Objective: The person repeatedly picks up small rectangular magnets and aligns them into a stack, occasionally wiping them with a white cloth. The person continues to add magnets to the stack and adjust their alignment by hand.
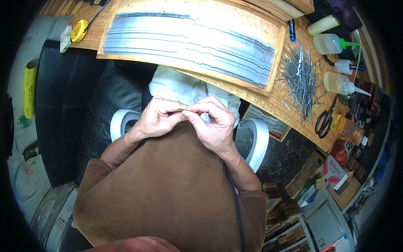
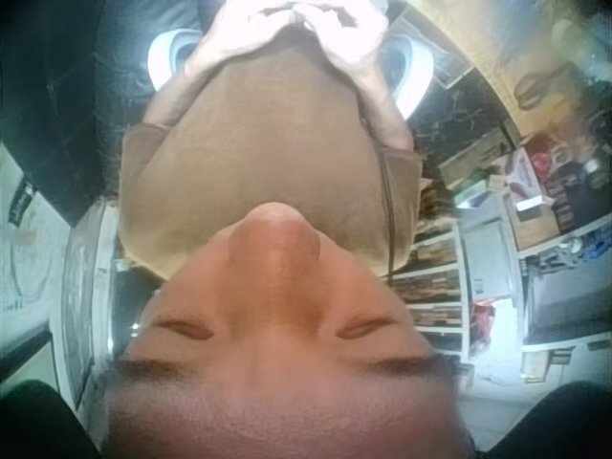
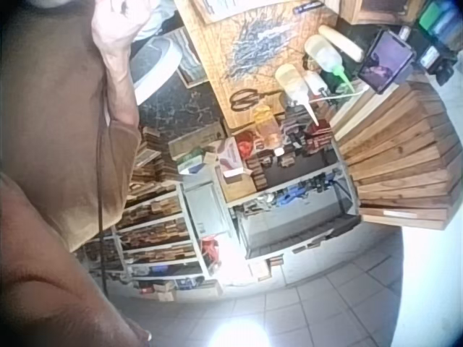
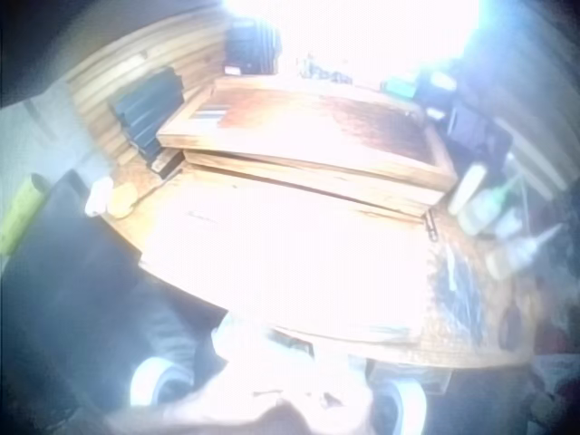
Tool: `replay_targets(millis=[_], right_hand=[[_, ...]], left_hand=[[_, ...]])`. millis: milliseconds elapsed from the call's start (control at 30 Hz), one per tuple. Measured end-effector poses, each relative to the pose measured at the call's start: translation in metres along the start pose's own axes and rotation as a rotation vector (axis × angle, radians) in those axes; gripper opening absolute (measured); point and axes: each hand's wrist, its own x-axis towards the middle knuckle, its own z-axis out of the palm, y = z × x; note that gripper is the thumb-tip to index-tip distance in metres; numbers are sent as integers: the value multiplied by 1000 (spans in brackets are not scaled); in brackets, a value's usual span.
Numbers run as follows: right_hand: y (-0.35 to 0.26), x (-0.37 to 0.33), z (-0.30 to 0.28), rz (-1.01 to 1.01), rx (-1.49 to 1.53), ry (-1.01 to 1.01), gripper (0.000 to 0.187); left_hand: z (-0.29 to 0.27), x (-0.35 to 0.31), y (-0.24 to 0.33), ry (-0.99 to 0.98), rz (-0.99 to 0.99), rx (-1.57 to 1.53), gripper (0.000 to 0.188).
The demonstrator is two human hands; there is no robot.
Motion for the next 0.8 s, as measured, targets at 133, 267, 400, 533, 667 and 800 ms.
replay_targets(millis=[133, 267, 400, 533, 667, 800], right_hand=[[0, -1, 0, -11, 5, 14, 13], [-3, 1, -1, -12, -94, 3, 12], [-7, 4, 0, -86, -196, -17, 12], [-7, 5, 0, -90, -196, -5, 12], [-7, 4, 0, -105, -196, 6, 12], [-20, 6, -15, -38, -217, 25, 10]], left_hand=[[3, 0, 0, 29, 24, -45, 15], [2, 3, 3, 30, 30, -30, 14], [1, 3, 3, 23, 22, 1, 13], [1, 3, 3, 32, 5, -7, 14], [0, 4, 7, 10, -17, -26, 16], [11, 6, 10, 92, 8, -142, 16]])
